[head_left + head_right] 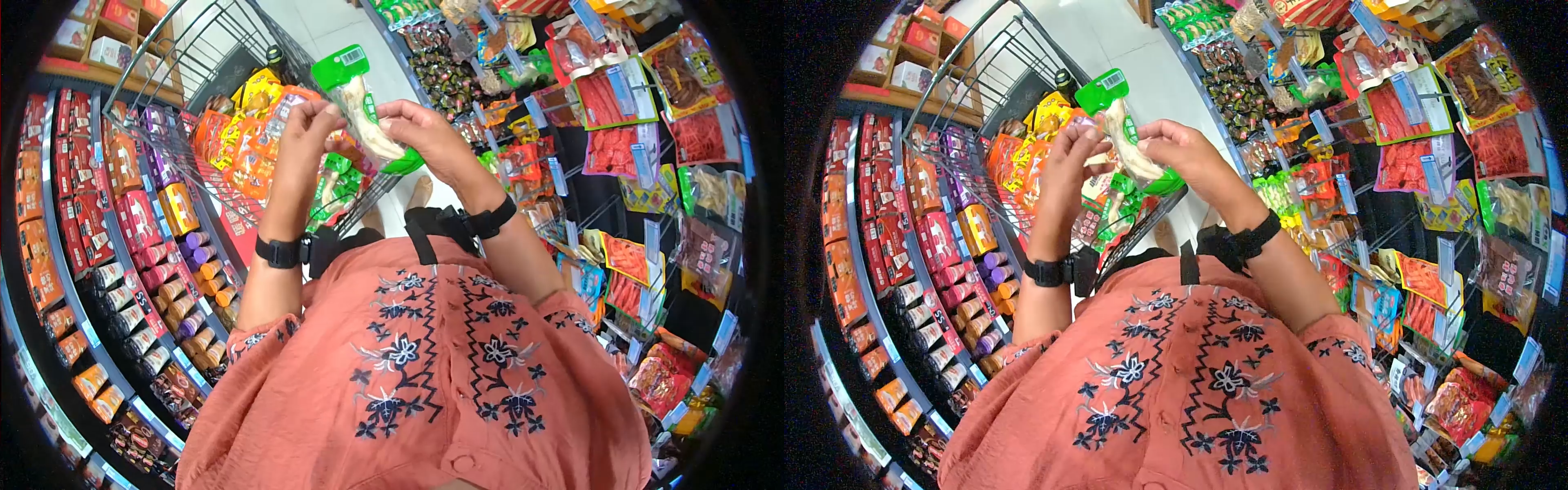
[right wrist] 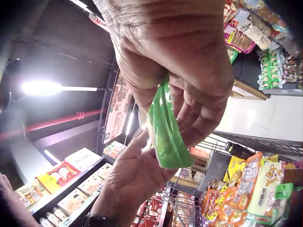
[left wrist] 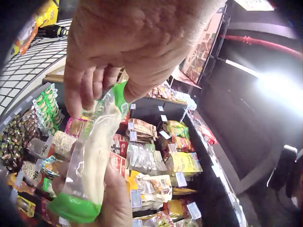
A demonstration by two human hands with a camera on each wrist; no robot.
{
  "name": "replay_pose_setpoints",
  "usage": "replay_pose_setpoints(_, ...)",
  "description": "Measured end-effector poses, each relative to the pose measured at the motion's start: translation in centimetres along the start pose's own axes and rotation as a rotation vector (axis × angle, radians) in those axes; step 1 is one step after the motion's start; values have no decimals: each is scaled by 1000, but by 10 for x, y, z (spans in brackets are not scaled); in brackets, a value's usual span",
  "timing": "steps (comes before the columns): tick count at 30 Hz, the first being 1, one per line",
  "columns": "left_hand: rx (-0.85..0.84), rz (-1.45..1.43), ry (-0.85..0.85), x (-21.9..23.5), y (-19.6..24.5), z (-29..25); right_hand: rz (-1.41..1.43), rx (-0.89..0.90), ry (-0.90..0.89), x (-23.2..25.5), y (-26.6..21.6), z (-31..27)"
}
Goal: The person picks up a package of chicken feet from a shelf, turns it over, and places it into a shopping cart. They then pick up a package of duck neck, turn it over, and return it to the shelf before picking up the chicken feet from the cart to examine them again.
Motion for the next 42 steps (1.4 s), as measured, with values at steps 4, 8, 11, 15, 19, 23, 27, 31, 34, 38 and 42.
replay_pose_setpoints(4, -4, 99, -82, -17, -7, -6, -284, 221, 159, -1, -6, 13)
replay_pose_setpoints(8, 6, 13, -88, -26, -12, -3, -517, 537, 210, -11, -22, 0)
replay_pose_setpoints(11, 84, -49, -98, -25, -19, 1, -579, 504, 132, -15, -32, -8)
replay_pose_setpoints(15, 129, -28, -196, -33, -27, 8, -360, 229, 74, -1, -16, -4)
replay_pose_setpoints(19, 243, -193, -302, -65, -27, -1, -221, 163, 276, 46, -24, 0)
replay_pose_setpoints(23, 311, -77, -535, -111, -63, 14, -76, 62, 235, 86, -26, 8)
replay_pose_setpoints(27, 321, 49, -574, -160, -87, 28, -43, 31, 327, 139, -11, 24)
replay_pose_setpoints(31, 158, 152, -558, -212, -104, 58, -44, -72, 344, 187, 8, 38)
replay_pose_setpoints(34, 121, 203, -535, -247, -126, 85, -42, -92, 394, 224, 11, 46)
replay_pose_setpoints(38, 33, 296, -511, -285, -190, 142, -106, -82, 522, 295, 5, 58)
replay_pose_setpoints(42, -65, 437, -578, -324, -210, 172, -105, -30, 672, 354, -9, 64)
Point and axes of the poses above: each hand's wrist, its own z-axis towards the middle knuckle, its own x-axis out of the back of the hand, y = z × x, the point moved 9 cm from there along z, towards the middle knuckle, and after that the axes turned 13 degrees about y, right-handed, at the moved point
